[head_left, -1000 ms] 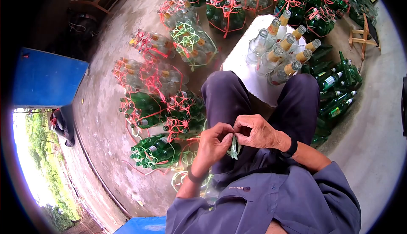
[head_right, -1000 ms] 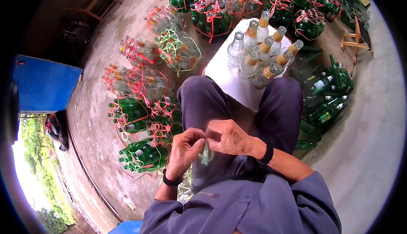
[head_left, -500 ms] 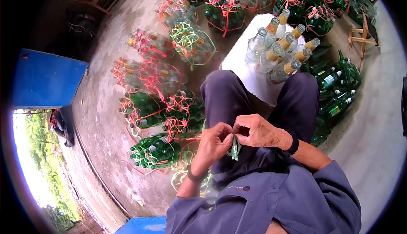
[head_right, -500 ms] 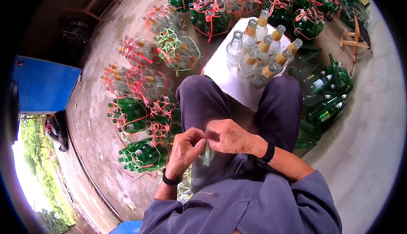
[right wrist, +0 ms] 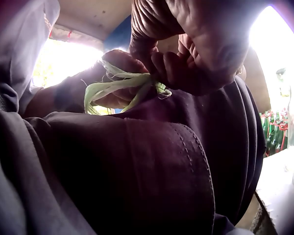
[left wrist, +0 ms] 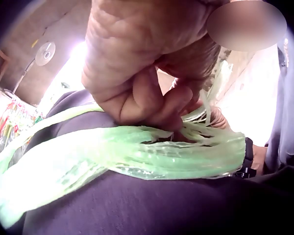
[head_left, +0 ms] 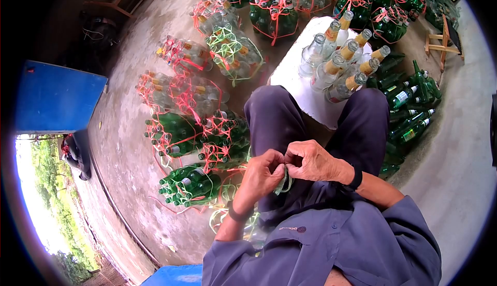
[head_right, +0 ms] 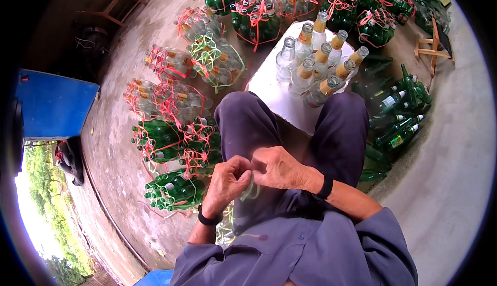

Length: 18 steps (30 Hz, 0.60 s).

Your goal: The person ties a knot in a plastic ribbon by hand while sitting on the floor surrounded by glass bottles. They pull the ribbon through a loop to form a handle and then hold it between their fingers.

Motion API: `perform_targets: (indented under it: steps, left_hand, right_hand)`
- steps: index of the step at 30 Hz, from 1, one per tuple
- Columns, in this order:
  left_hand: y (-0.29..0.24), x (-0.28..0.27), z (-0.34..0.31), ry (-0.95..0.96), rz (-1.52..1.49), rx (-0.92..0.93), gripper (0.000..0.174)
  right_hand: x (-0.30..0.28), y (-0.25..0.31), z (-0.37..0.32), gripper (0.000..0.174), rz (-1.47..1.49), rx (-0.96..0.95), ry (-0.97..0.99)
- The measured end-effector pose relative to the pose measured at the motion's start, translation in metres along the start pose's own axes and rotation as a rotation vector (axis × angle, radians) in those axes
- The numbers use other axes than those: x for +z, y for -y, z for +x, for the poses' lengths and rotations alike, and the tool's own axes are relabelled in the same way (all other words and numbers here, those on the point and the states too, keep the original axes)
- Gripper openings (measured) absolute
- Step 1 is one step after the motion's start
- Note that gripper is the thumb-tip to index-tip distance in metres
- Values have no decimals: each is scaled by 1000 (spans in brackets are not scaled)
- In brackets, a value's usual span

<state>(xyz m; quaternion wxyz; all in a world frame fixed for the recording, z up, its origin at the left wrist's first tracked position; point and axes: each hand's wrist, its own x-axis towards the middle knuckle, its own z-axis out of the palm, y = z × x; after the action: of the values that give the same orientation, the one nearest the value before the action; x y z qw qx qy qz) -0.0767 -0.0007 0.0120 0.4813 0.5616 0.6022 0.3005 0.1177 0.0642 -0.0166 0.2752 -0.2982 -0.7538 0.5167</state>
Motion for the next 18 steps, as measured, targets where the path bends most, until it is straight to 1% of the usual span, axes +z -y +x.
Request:
perform_targets:
  steps: [3,11,13,15,16,18]
  left_hand:
    - [-2,-1,1,5,15,16,11]
    - [0,-1,0,8,35,-32,10]
    - [2,1,-1,0,31,-5,9]
    - [3,2,-2,-9,28,23,9]
    - [2,2,-2,-4,23,28,9]
    - [4,3,-2,1,17,33,9]
  right_hand:
    - [0,1,0,16,22,7,0]
    - [-1,2,-1,17,40,-3,5]
    - [-2,2,-1,17,37,-15,13]
    - [-1,2,-1,17,-77,-89,19]
    - [0,2,-1,17,-77,-88,19]
    - [3,2,-2,19,-152,-147,-22]
